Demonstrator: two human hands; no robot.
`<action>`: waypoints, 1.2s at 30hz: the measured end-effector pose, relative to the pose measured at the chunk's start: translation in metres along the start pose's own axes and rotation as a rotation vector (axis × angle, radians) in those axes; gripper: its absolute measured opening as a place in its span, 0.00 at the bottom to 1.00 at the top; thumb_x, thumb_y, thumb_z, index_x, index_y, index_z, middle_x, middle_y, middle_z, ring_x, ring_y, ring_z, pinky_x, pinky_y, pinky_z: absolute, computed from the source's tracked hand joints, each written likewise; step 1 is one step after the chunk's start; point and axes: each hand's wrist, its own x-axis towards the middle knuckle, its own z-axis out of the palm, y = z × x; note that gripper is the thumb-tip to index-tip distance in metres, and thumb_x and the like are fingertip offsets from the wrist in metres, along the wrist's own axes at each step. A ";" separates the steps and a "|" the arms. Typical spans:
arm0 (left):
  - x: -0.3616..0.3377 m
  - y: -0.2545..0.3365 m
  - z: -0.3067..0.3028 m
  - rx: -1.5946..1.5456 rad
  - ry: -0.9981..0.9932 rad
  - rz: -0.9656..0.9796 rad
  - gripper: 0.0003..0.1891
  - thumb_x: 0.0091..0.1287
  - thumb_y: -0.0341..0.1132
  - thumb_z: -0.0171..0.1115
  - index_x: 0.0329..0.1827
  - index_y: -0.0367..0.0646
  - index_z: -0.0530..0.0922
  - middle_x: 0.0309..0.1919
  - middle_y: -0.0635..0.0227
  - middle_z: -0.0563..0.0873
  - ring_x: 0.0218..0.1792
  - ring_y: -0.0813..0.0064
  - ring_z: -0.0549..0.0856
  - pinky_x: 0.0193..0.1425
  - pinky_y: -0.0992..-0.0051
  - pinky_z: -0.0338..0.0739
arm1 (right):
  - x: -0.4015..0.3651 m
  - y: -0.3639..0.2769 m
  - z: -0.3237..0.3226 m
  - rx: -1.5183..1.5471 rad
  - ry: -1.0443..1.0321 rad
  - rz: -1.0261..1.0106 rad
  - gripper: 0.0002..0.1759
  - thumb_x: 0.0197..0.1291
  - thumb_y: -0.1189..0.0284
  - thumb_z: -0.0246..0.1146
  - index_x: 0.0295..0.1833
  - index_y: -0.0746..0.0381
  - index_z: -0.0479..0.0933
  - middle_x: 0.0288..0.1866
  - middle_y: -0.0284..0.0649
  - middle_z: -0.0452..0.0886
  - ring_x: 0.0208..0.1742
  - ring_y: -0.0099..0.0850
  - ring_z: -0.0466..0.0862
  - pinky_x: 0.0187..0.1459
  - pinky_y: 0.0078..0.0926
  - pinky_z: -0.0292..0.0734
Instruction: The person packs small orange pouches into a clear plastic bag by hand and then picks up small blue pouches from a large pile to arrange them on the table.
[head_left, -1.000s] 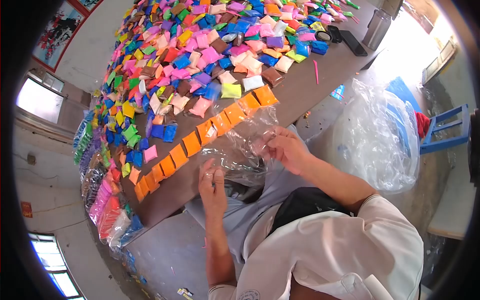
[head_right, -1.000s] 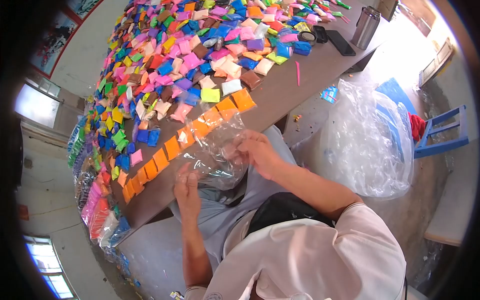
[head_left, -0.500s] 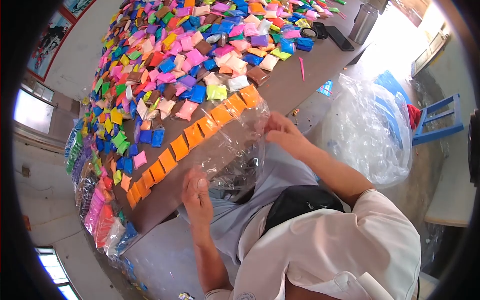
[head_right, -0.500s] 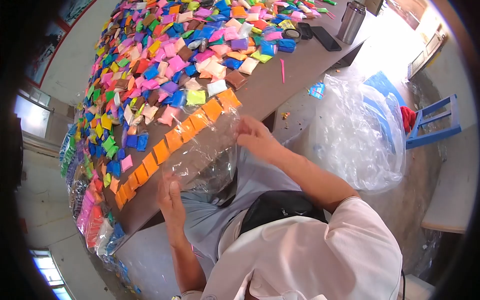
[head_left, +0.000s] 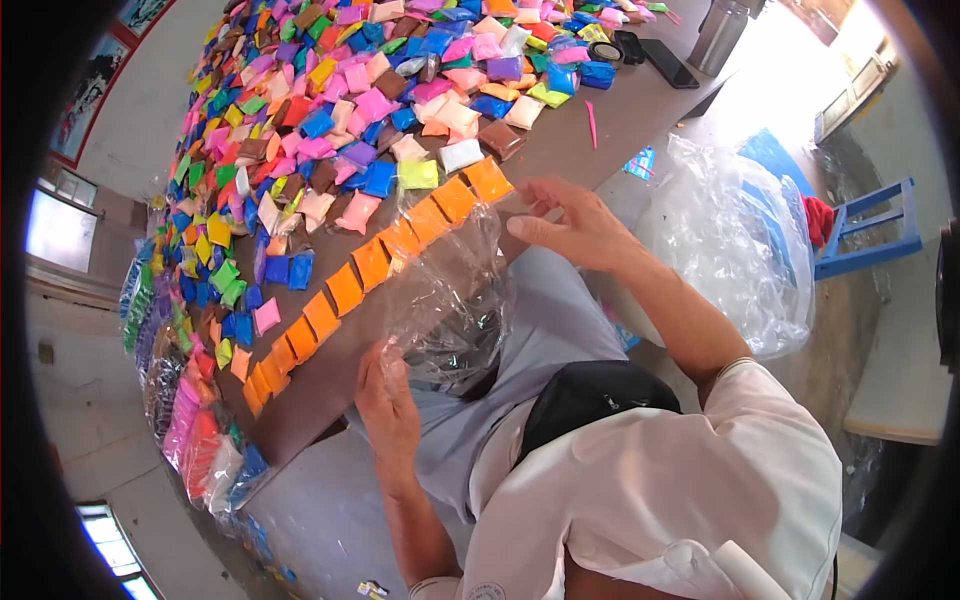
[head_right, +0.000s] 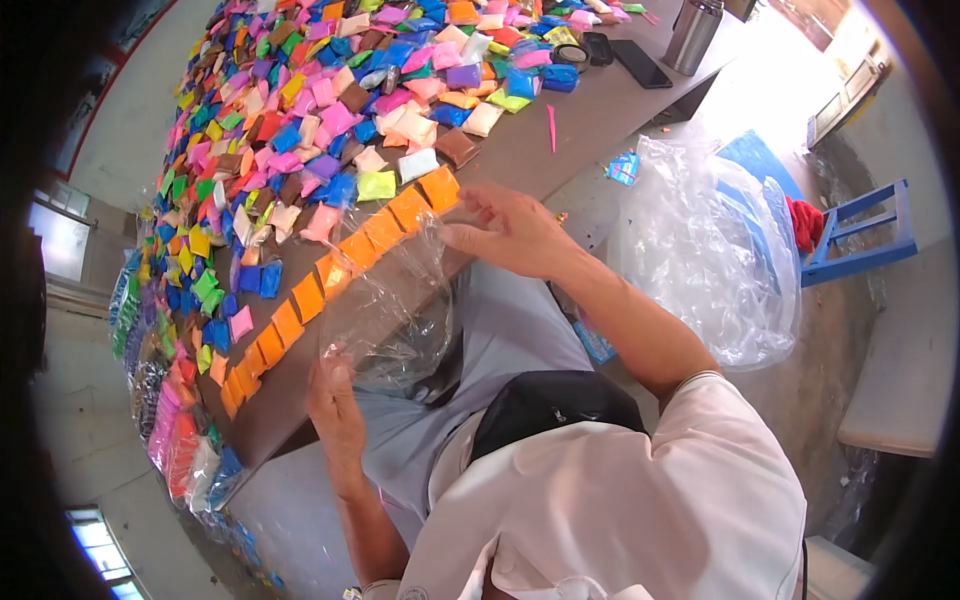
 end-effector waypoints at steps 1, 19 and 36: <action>-0.001 -0.001 -0.001 -0.005 -0.017 -0.008 0.19 0.80 0.40 0.47 0.55 0.31 0.78 0.47 0.54 0.84 0.46 0.62 0.84 0.47 0.69 0.80 | -0.002 -0.005 0.001 -0.015 0.043 -0.036 0.40 0.55 0.50 0.71 0.67 0.65 0.71 0.56 0.46 0.79 0.57 0.35 0.79 0.52 0.35 0.77; -0.009 -0.014 -0.009 -0.109 -0.092 -0.144 0.15 0.76 0.39 0.55 0.50 0.34 0.80 0.47 0.56 0.85 0.47 0.64 0.83 0.53 0.69 0.76 | -0.008 -0.021 -0.005 0.230 -0.188 0.056 0.07 0.62 0.73 0.66 0.37 0.64 0.76 0.28 0.29 0.78 0.30 0.16 0.76 0.30 0.18 0.71; -0.030 -0.039 0.005 -0.353 -0.041 -0.345 0.19 0.63 0.44 0.73 0.49 0.41 0.80 0.63 0.57 0.77 0.48 0.73 0.82 0.55 0.72 0.74 | -0.035 -0.022 0.019 0.232 -0.045 -0.168 0.05 0.62 0.78 0.64 0.36 0.65 0.74 0.28 0.26 0.71 0.30 0.15 0.67 0.31 0.19 0.65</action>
